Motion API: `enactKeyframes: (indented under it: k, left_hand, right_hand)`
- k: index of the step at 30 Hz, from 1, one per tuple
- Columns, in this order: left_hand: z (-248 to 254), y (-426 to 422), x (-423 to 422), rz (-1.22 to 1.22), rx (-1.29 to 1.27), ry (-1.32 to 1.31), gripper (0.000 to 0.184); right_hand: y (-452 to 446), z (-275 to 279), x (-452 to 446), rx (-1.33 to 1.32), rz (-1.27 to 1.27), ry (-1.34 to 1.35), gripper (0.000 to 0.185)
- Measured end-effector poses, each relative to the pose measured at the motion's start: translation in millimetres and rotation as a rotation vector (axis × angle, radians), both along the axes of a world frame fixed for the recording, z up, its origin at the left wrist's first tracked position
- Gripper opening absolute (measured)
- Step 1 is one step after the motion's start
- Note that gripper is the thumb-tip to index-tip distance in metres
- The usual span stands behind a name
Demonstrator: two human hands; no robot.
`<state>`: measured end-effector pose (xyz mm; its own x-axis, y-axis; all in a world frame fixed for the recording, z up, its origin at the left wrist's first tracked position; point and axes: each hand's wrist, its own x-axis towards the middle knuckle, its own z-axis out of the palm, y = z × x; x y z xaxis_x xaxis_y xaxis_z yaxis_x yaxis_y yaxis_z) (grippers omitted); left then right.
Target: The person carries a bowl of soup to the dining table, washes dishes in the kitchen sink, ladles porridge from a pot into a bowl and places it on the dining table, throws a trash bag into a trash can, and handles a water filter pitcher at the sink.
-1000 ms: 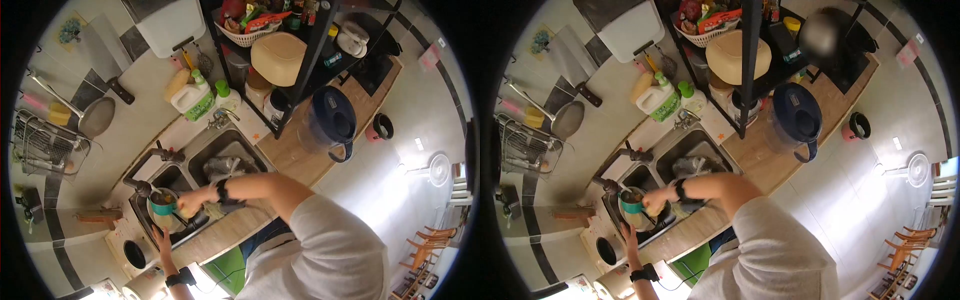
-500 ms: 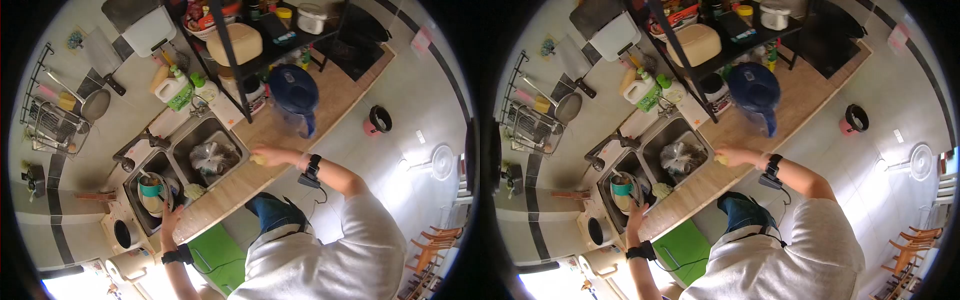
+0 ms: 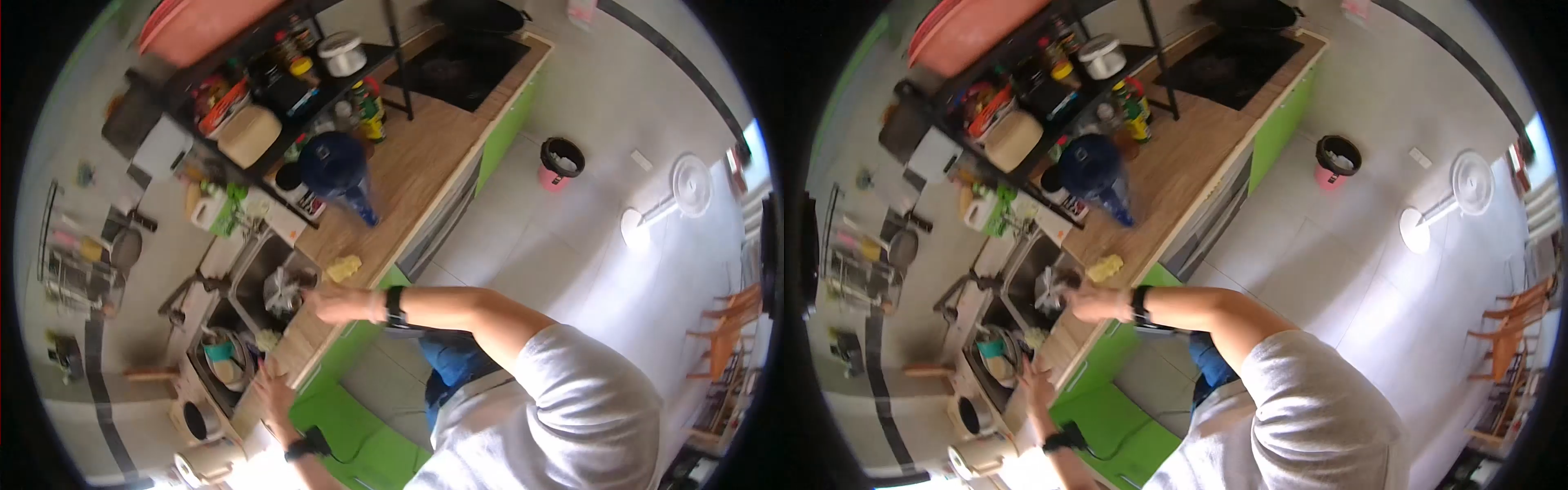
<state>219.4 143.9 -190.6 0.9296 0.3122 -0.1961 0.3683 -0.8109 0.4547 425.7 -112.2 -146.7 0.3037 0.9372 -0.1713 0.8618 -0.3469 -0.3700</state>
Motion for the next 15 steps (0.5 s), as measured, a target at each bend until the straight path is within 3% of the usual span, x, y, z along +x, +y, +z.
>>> enactKeyframes:
  k: [1,2,3,4,5,6,7,8,9,10,11,12,15]
  left_hand:
    - [-17.2,-20.4,-10.2,0.038,-0.024,0.041,0.049]
    - [-34.7,-38.4,-13.4,0.313,-0.308,-0.036,0.053]
    - [-57.2,-26.7,-20.2,0.185,-0.376,0.201,0.056]
    - [-89.3,-14.5,-44.4,0.071,-0.444,0.445,0.06]
    - [-141.0,-5.7,-87.3,0.081,-0.782,0.299,0.057]
    - [-163.0,-12.9,-99.6,0.019,-0.733,0.354,0.051]
    - [-183.9,-20.7,-111.2,-0.046,-0.684,0.406,0.044]
    - [-187.9,-35.5,-106.6,-0.176,-0.235,0.648,0.035]
    - [-189.5,-50.0,-126.2,0.097,-0.594,0.573,0.034]
    - [-200.3,-73.5,-109.2,0.192,-0.735,0.54,0.034]
    - [-210.1,-97.2,-92.5,0.29,-0.873,0.503,0.034]
    - [-224.5,-119.6,-62.8,0.2,-0.8,0.536,0.034]
    - [-249.1,-181.5,-19.8,-0.03,-0.558,0.709,0.033]
  right_hand:
    - [-3.8,-53.8,-4.5,0.067,-0.008,0.271,0.039]
    - [-22.7,-88.9,0.3,0.079,-0.022,0.472,0.04]
    - [-48.9,-106.8,10.4,0.026,-0.028,0.576,0.042]
    - [-78.0,-95.4,23.5,-0.259,0.046,0.556,0.047]
    - [-103.2,-119.2,41.0,-0.358,-0.015,0.654,0.062]
    - [-129.1,-146.0,60.0,-0.454,-0.077,0.747,0.08]
    - [-168.3,-144.9,68.4,-0.255,-0.369,1.028,0.086]
    - [-206.0,-140.6,76.9,-0.029,-0.664,1.294,0.093]
    - [-228.8,-157.7,98.1,0.168,-0.873,1.522,0.094]
    - [-248.9,-177.1,118.2,0.379,-1.079,1.74,0.096]
    - [-270.6,-199.9,160.8,0.641,-1.259,1.77,0.097]
    - [-284.5,-217.0,184.6,0.914,-1.439,1.783,0.097]
    - [-301.5,-310.5,260.7,1.212,-1.673,1.597,0.099]
